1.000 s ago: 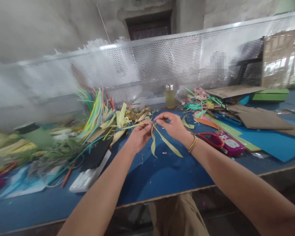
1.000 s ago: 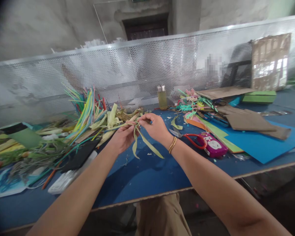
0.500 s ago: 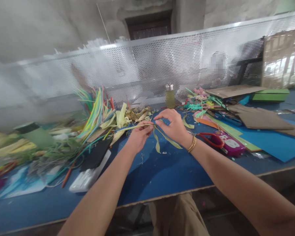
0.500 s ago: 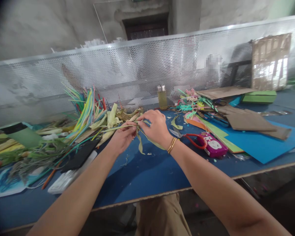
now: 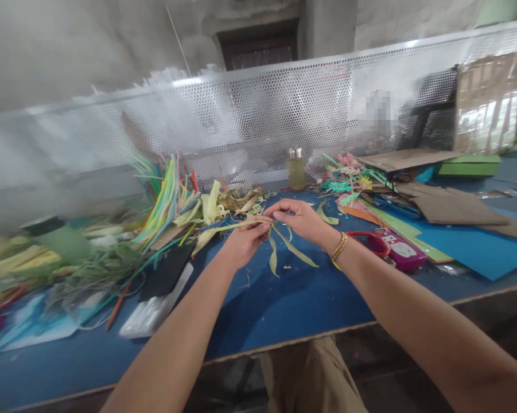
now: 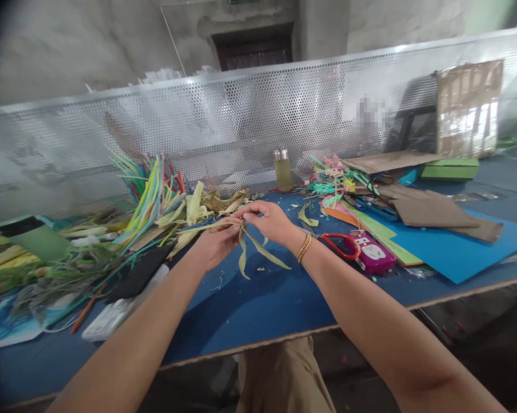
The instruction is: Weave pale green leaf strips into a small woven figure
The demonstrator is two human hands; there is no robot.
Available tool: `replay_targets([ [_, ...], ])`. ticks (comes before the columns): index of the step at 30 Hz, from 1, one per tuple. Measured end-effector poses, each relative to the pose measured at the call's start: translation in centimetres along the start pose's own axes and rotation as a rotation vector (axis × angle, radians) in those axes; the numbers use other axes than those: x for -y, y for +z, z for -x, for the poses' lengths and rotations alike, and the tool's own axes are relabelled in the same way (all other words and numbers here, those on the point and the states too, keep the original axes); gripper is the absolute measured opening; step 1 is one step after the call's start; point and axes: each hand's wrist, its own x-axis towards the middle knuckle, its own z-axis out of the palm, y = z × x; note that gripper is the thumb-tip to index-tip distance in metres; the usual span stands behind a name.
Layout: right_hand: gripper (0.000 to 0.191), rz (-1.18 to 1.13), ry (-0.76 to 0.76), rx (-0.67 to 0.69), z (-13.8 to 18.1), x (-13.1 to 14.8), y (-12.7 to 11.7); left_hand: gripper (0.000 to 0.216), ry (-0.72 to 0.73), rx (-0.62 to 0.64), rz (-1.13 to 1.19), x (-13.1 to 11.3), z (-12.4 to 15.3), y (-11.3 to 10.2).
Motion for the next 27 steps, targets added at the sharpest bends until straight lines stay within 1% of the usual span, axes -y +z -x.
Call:
replay_targets([
  [4,0.014,0.062,0.002,0.002,0.1,-0.2,-0.2,0.019,0.016,-0.016,-0.004,0.1,-0.2,-0.1],
  [7,0.012,0.124,0.036,-0.002,0.1,-0.6,-0.2,0.023,0.028,-0.058,0.024,-0.1,-0.2,0.1],
  [10,0.015,0.108,0.055,-0.019,0.1,-0.8,-0.2,0.029,0.029,-0.114,0.008,-0.3,-0.2,0.3],
  [11,0.015,0.083,0.069,-0.032,0.0,-0.9,-0.1,0.032,0.025,-0.145,-0.001,-0.3,-0.2,0.3],
  [13,0.015,0.019,0.105,-0.076,0.0,-1.0,0.1,0.034,0.016,-0.250,-0.012,-0.3,-0.3,0.3],
  [15,0.015,-0.033,0.132,-0.142,-0.1,-1.3,0.3,0.033,-0.004,-0.370,-0.042,-0.2,-0.4,0.1],
  [16,0.016,-0.047,0.139,-0.178,-0.1,-1.5,0.4,0.033,-0.012,-0.404,-0.077,-0.2,-0.4,0.0],
  [17,0.017,-0.055,0.143,-0.211,-0.1,-1.7,0.5,0.033,-0.012,-0.407,-0.125,-0.2,-0.4,0.0],
  [18,0.017,-0.059,0.146,-0.234,-0.1,-1.8,0.7,0.034,-0.002,-0.380,-0.180,-0.2,-0.4,-0.1],
  [21,0.019,-0.078,0.152,-0.260,0.0,-2.2,1.1,0.029,0.082,-0.252,-0.315,-0.2,-0.3,0.1],
  [22,0.019,-0.087,0.148,-0.260,0.0,-2.3,1.3,0.029,0.115,-0.234,-0.346,-0.3,-0.2,0.3],
  [27,0.015,-0.099,0.112,-0.270,0.1,-2.2,2.0,0.023,0.220,-0.270,-0.471,-0.8,0.1,0.8],
])
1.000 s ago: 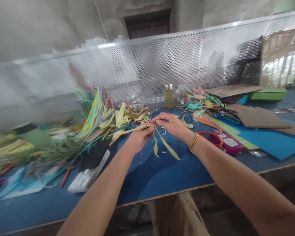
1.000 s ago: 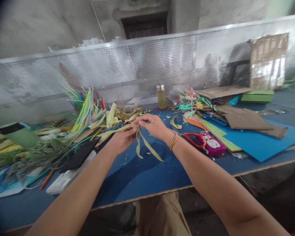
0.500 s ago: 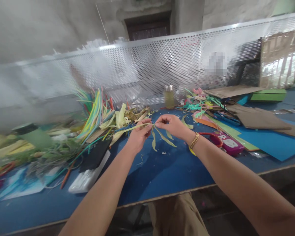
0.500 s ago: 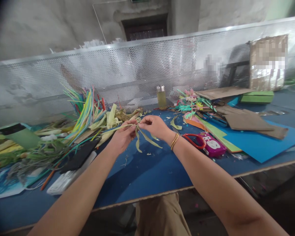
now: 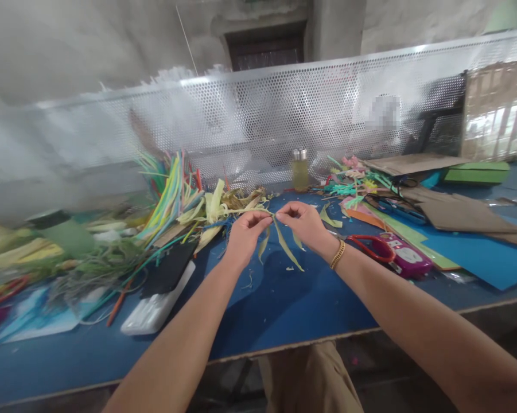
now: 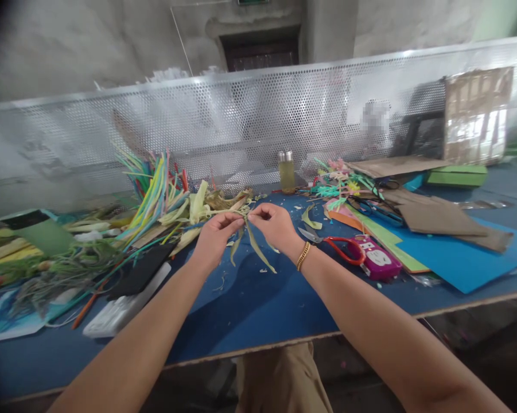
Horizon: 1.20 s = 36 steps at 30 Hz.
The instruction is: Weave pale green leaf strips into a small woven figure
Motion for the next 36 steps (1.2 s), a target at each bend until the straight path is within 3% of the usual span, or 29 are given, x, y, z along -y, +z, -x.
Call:
replay_targets([
  [14,0.010,-0.021,-0.031,0.021,-0.1,-0.7,0.3,0.019,0.010,0.044,-0.115,-0.8,-0.2,-0.9],
  [23,0.011,0.036,-0.056,-0.002,0.0,-0.3,0.3,0.013,0.112,0.052,-0.202,-0.8,0.1,-0.7],
  [30,0.009,0.225,-0.160,-0.036,0.2,0.5,0.0,0.019,-0.021,0.089,-0.062,-1.0,0.2,-0.3],
  [36,0.008,0.237,-0.126,-0.026,0.5,0.8,0.2,0.023,-0.073,0.038,-0.066,-1.2,0.2,-0.3],
])
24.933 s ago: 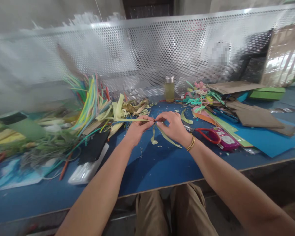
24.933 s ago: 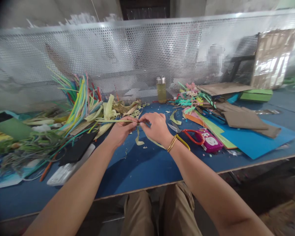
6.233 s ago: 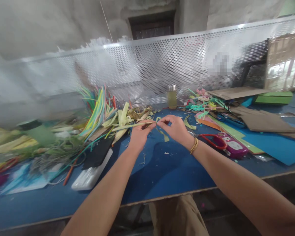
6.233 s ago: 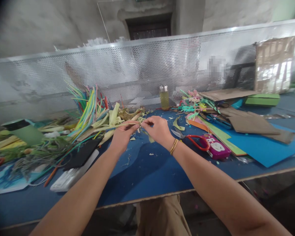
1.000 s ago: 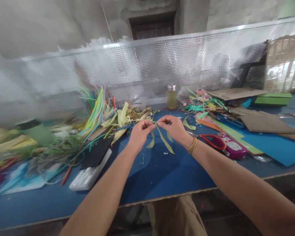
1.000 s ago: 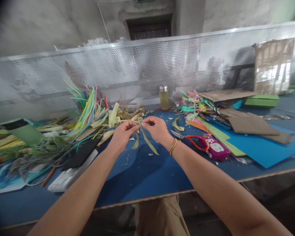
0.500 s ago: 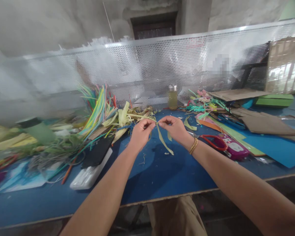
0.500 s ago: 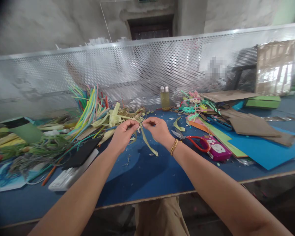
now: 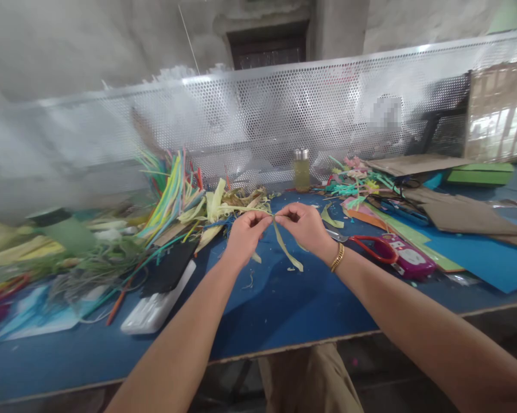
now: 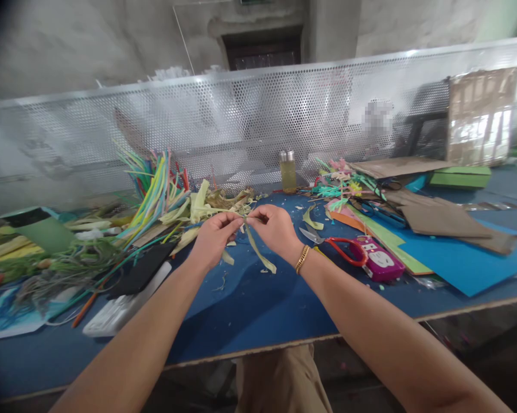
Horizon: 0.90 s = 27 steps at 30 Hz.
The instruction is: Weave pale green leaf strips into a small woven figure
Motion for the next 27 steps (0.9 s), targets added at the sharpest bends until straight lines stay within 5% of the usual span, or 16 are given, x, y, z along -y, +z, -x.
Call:
replay_targets([
  [19,0.013,0.255,-0.207,0.053,0.6,0.9,0.2,0.017,0.102,-0.118,-0.214,0.5,0.1,0.2],
  [27,0.012,-0.177,0.163,-0.001,0.1,-1.0,0.9,0.023,-0.040,-0.055,0.001,0.5,-0.2,0.2],
])
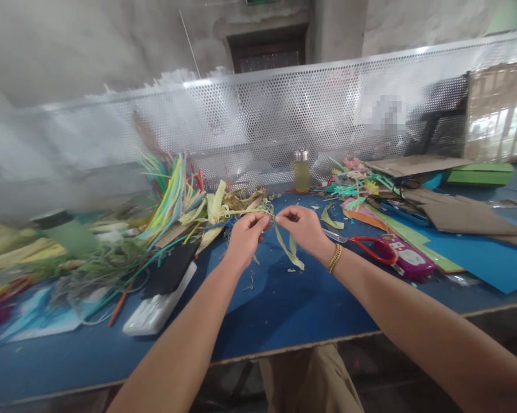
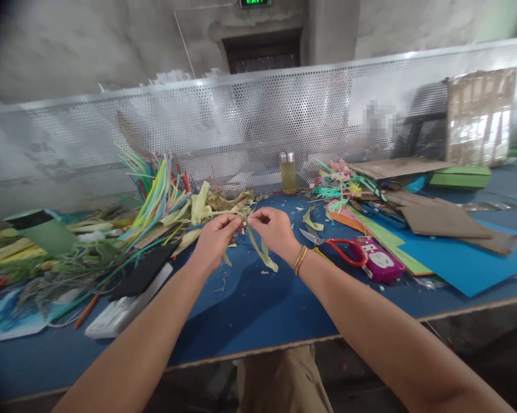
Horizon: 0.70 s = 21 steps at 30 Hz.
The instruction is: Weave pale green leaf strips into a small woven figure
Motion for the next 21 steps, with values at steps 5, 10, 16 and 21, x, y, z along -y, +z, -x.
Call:
replay_targets([
  [5,0.018,-0.176,0.105,0.015,-0.27,-0.51,0.14,0.024,-0.059,0.003,0.086,-0.08,-0.06,-0.05],
  [10,0.018,-0.230,0.145,0.036,-0.34,-0.51,0.11,0.023,0.005,-0.005,0.095,-0.14,0.05,-0.13],
  [16,0.021,-0.297,0.178,0.070,-0.33,-0.57,0.23,0.022,0.112,0.009,0.072,-0.39,0.33,0.01],
  [21,0.022,-0.336,0.213,0.075,-0.13,-0.21,0.25,0.019,0.176,0.013,0.042,-0.31,0.27,0.03],
])
